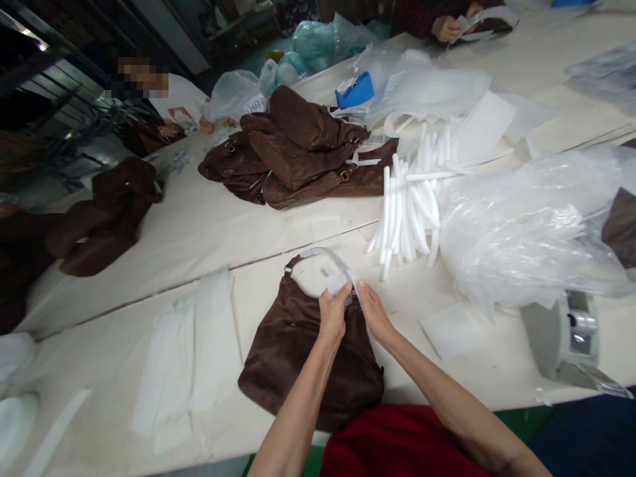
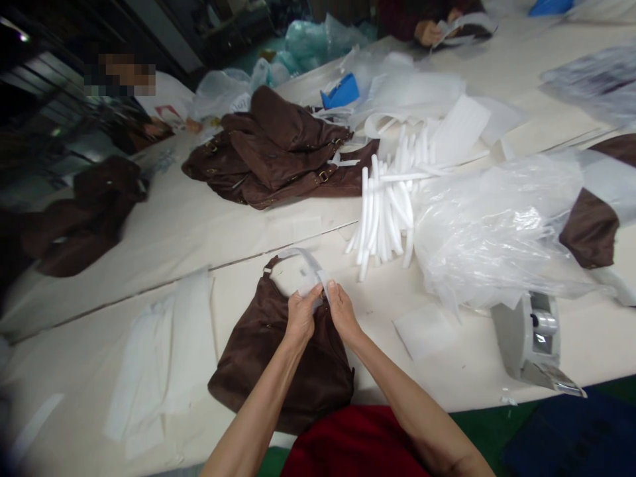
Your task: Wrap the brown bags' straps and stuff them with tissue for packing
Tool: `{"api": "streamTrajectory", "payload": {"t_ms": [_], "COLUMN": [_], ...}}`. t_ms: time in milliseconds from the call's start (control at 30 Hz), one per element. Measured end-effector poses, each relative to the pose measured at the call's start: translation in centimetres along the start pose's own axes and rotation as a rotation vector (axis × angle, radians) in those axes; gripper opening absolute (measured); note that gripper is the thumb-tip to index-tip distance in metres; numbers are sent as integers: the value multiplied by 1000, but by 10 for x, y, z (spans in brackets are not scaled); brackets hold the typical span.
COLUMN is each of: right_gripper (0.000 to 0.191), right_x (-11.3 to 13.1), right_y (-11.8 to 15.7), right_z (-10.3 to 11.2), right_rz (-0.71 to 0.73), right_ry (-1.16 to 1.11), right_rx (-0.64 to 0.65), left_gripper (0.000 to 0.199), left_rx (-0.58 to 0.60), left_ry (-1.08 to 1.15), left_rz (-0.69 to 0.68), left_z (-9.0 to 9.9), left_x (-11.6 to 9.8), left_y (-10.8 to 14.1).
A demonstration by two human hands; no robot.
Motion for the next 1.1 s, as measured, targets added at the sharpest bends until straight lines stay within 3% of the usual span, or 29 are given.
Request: {"api": "streamTrajectory", "payload": {"t_ms": [167, 300, 367, 433, 533, 633, 733, 867, 1100], "right_gripper": [41, 34, 37, 39, 41, 39, 35, 30, 29], "right_x": [-15, -17, -14, -12, -9, -11, -11, -8, -6], "right_y": [4, 0, -1, 0, 3, 5, 5, 7, 8], "right_z": [0, 3, 2, -1, -4, -7, -8, -10, -9], "right_rz": [-76, -72, -76, -82, -76, -67, -43, -5, 62], "right_ry": [-242, -200, -204, -207, -199, -209, -193, -77, 255], "right_rx": [130, -40, -86, -76, -45, -46, -64, -90, -178], "left_gripper": [31, 30, 32, 38, 37, 28, 23, 31, 49], "left_rx": [-24, -32, 34, 122, 115, 73, 105, 174, 140], "left_ry": [-34, -102, -71, 45, 175, 105, 3, -93, -117], "left_rz": [-31, -102, -38, 118, 264, 196, 120, 80, 18], "left_z": [0, 1, 3, 7, 17, 22, 17, 5, -5], "left_x": [3, -4, -4, 1, 11, 15, 15, 12, 8], "left_y": [2, 6, 4, -1, -10, -14, -4, 8, 10]}}
Point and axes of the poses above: each hand's wrist, its own y-axis away from the middle knuckle, its own z-axis out of the back of the hand, x = y × z, the point moved 6 cm from there along -y, towards the middle knuckle, and after that the axes turned 3 degrees about -z, right-handed, at the moved point
